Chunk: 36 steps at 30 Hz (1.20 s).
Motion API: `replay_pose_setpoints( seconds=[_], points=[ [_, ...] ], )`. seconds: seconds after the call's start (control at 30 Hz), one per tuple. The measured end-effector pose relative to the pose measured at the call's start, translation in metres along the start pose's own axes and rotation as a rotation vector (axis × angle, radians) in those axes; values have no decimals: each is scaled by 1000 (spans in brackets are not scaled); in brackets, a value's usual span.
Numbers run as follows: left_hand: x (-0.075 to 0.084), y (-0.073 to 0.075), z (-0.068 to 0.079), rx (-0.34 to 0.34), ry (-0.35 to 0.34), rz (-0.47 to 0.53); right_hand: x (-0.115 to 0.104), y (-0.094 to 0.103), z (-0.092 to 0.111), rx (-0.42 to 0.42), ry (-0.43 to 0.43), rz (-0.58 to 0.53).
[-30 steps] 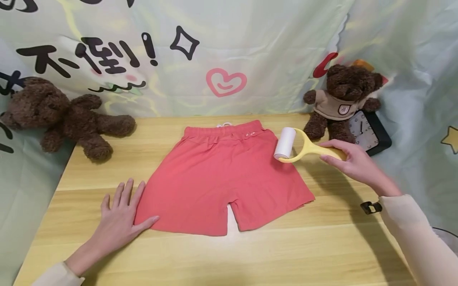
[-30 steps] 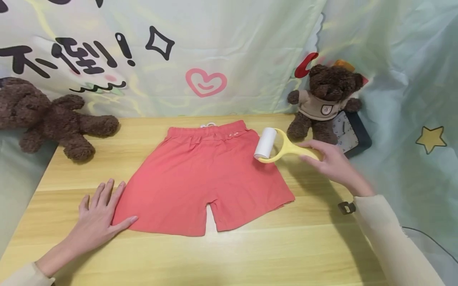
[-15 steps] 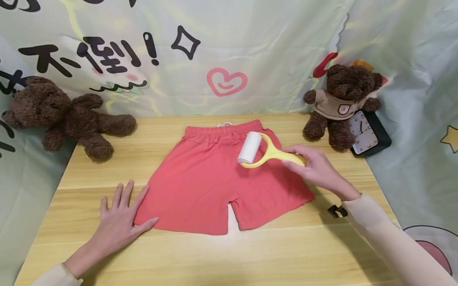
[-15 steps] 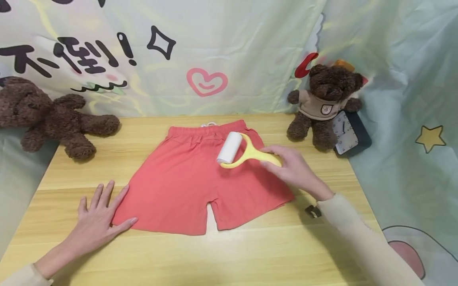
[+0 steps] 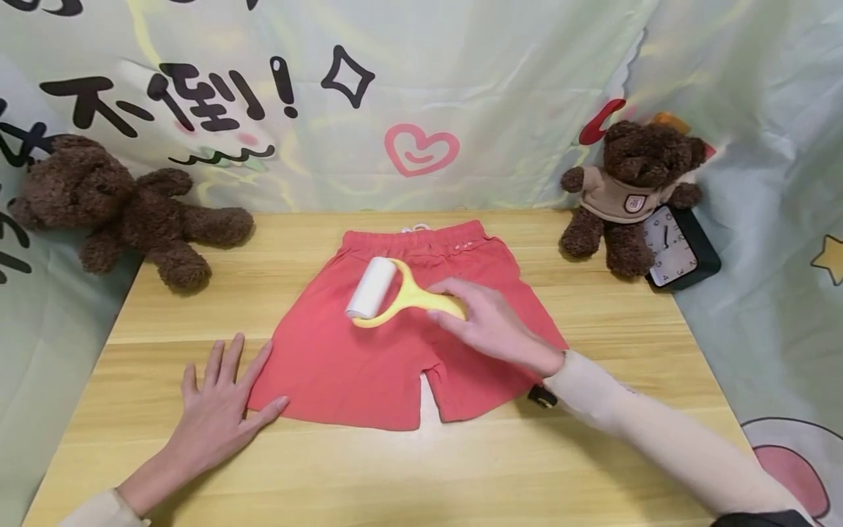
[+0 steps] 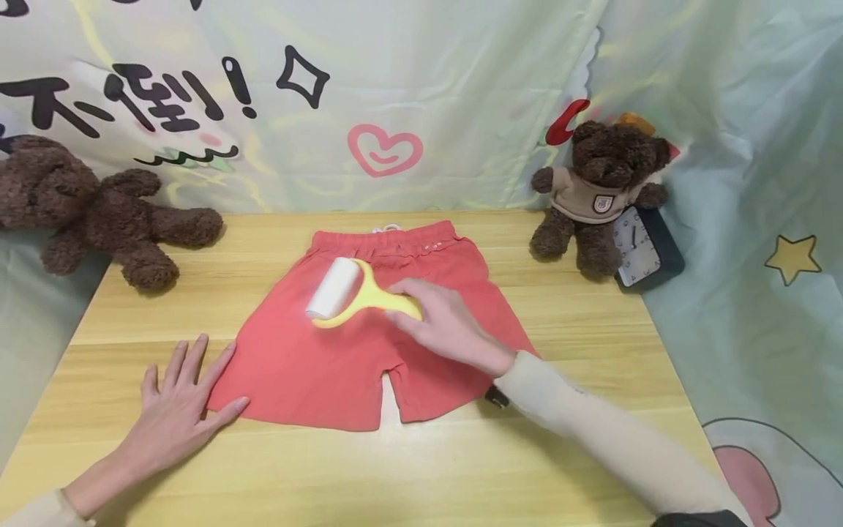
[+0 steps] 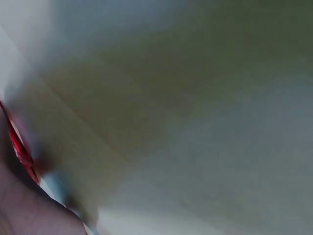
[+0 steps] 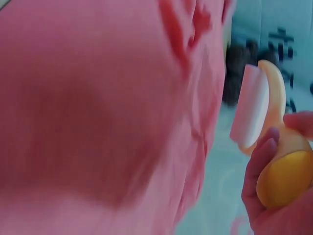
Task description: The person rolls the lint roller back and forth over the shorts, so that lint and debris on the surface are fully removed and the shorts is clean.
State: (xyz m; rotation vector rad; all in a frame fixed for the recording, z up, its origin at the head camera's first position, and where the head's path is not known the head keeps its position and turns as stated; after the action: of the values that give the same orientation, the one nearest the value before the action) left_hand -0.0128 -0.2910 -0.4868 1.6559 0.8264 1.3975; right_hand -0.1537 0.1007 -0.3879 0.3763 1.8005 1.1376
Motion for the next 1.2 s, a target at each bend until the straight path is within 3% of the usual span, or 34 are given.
replay_pose_setpoints(
  seconds=[0.2, 0.5, 0.8, 1.2],
  points=[
    [0, 3, 3, 1, -16, -10, -35, -33, -10, -116, 29, -65],
    [-1, 5, 0, 1, -5, -11, -69, -64, -34, -177, 112, -64],
    [-5, 9, 3, 22, 32, -7, -76, -88, -46, -235, 110, -61],
    [-11, 15, 1, 11, 63, 47, -80, -97, -51, -252, 153, -15]
  ],
)
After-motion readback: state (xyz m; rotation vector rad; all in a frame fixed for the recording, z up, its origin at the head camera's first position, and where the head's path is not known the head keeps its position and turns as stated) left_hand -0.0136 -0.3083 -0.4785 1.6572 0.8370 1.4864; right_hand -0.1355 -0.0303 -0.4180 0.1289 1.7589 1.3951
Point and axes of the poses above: each hand's wrist, its own z-axis away from the middle knuckle, its own y-axis out of the back of the hand, x = y × z, the point moved 6 cm from there along -z, towards the middle knuckle, and after that the axes turned 10 degrees about z, right-handed, at the moved point
